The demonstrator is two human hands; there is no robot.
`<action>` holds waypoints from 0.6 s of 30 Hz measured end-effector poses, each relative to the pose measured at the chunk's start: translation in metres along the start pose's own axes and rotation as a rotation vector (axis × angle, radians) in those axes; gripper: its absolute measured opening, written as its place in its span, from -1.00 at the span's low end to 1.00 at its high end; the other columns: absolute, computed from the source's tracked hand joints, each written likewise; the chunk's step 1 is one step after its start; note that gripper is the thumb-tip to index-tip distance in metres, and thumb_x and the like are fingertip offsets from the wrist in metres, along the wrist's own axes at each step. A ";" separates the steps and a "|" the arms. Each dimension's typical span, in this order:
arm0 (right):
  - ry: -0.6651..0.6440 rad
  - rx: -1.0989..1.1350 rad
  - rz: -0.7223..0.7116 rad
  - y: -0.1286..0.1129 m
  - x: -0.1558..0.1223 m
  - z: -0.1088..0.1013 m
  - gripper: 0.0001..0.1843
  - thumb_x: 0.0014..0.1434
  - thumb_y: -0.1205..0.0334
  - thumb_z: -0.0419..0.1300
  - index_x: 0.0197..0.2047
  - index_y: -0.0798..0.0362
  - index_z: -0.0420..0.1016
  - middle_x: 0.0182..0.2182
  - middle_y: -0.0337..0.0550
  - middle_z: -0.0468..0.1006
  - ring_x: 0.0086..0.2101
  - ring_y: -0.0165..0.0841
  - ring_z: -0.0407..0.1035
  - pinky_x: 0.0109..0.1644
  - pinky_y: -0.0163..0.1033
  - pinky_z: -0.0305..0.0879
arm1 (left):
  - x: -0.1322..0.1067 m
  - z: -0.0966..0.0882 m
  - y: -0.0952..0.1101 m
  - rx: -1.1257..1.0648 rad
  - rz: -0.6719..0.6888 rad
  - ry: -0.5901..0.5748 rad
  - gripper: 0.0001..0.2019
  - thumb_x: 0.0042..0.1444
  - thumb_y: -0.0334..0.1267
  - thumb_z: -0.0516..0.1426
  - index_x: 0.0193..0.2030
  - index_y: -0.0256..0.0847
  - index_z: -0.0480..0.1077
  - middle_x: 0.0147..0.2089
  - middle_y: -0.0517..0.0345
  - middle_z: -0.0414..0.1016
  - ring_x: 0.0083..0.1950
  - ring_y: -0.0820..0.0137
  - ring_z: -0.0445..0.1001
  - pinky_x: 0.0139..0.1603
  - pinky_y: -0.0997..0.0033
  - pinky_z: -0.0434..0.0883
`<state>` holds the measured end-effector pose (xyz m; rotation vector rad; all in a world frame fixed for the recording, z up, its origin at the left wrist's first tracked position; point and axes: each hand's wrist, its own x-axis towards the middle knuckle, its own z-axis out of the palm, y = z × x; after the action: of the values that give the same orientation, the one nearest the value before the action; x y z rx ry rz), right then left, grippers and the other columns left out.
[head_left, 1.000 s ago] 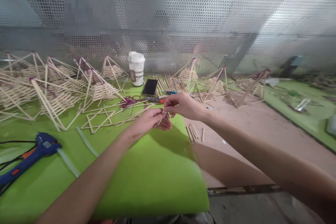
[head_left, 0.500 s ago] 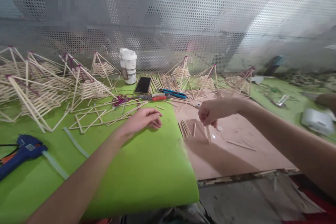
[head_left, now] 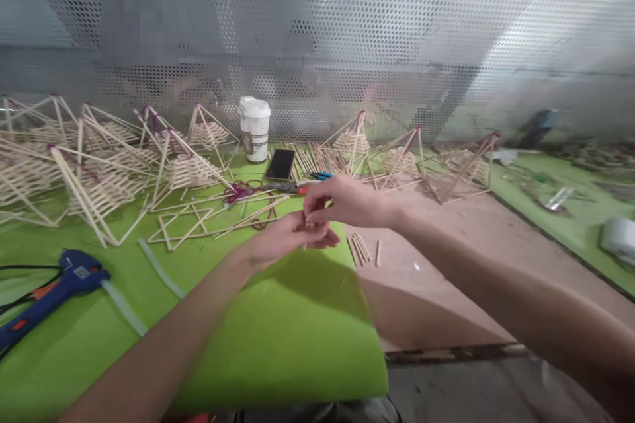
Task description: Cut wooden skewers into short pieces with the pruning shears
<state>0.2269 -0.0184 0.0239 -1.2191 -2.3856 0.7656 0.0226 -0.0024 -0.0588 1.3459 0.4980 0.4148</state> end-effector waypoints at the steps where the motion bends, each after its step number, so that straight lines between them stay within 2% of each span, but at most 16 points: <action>1: 0.050 -0.061 -0.043 0.000 0.009 0.005 -0.92 0.26 0.31 0.31 -0.29 0.07 0.63 -0.31 -0.19 0.67 -0.34 -0.41 0.49 -0.22 -0.29 0.32 | 0.000 -0.003 -0.002 -0.037 0.006 0.065 -0.83 0.36 -0.17 0.24 -0.07 -0.24 0.54 -0.13 -0.01 0.58 -0.10 0.32 0.57 0.00 0.27 0.47; 3: 0.154 -0.191 -0.024 0.004 0.024 0.012 -0.89 0.31 0.29 0.28 -0.26 0.08 0.63 -0.25 -0.14 0.68 -0.31 -0.39 0.48 -0.20 -0.28 0.29 | -0.001 -0.009 -0.003 -0.082 -0.006 0.235 -0.85 0.40 -0.23 0.19 -0.15 -0.25 0.53 -0.33 0.17 0.44 -0.33 0.46 0.42 -0.22 0.41 0.39; 5: 0.206 -0.346 0.133 0.015 0.034 0.017 -0.80 0.39 0.22 0.20 -0.23 0.08 0.61 -0.26 -0.07 0.67 -0.31 -0.33 0.49 -0.22 -0.26 0.26 | -0.001 -0.014 0.000 -0.157 -0.007 0.373 -0.86 0.42 -0.31 0.15 -0.13 -0.27 0.54 -0.43 0.26 0.31 -0.44 0.52 0.29 -0.35 0.49 0.30; 7: 0.190 -0.480 0.301 0.030 0.039 0.024 -0.78 0.38 0.22 0.18 -0.25 0.08 0.61 -0.32 0.01 0.66 -0.32 -0.24 0.50 -0.26 -0.22 0.23 | -0.001 -0.017 0.005 -0.256 0.027 0.462 -0.81 0.44 -0.40 0.09 -0.13 -0.30 0.55 -0.43 0.23 0.36 -0.45 0.52 0.34 -0.37 0.51 0.32; 10: 0.103 -0.508 0.362 0.052 0.038 0.038 -0.90 0.26 0.34 0.25 -0.28 0.09 0.61 -0.27 0.10 0.68 -0.29 -0.15 0.54 -0.24 -0.19 0.24 | 0.004 -0.018 0.010 -0.370 0.081 0.563 -0.76 0.43 -0.48 0.02 -0.12 -0.34 0.54 -0.27 0.02 0.60 -0.29 0.43 0.58 -0.17 0.42 0.51; 12: 0.074 -0.486 0.367 0.061 0.035 0.046 -0.85 0.27 0.41 0.19 -0.26 0.11 0.60 -0.21 0.15 0.67 -0.23 -0.12 0.55 -0.18 -0.17 0.27 | 0.007 -0.018 0.009 -0.396 0.097 0.591 -0.76 0.43 -0.49 0.02 -0.10 -0.35 0.54 -0.15 -0.10 0.68 -0.17 0.35 0.67 -0.02 0.32 0.55; 14: 0.056 -0.434 0.362 0.064 0.034 0.048 -0.81 0.30 0.45 0.14 -0.27 0.14 0.58 -0.21 0.18 0.65 -0.20 -0.11 0.54 -0.11 -0.14 0.29 | 0.010 -0.018 0.006 -0.398 0.109 0.609 -0.77 0.41 -0.49 0.04 -0.10 -0.36 0.54 -0.11 -0.15 0.70 -0.15 0.32 0.69 0.03 0.29 0.56; 18: 0.016 -0.212 0.302 0.055 0.036 0.043 -0.80 0.39 0.32 0.08 -0.25 0.11 0.50 -0.27 0.00 0.58 -0.27 -0.26 0.47 -0.13 -0.19 0.34 | 0.011 -0.019 0.003 -0.394 0.143 0.653 -0.79 0.40 -0.47 0.07 -0.11 -0.35 0.56 -0.07 -0.16 0.70 -0.09 0.32 0.70 0.11 0.27 0.55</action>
<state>0.2182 0.0250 -0.0409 -1.6922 -2.3453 0.5938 0.0210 0.0201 -0.0600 0.8454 0.8078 1.0287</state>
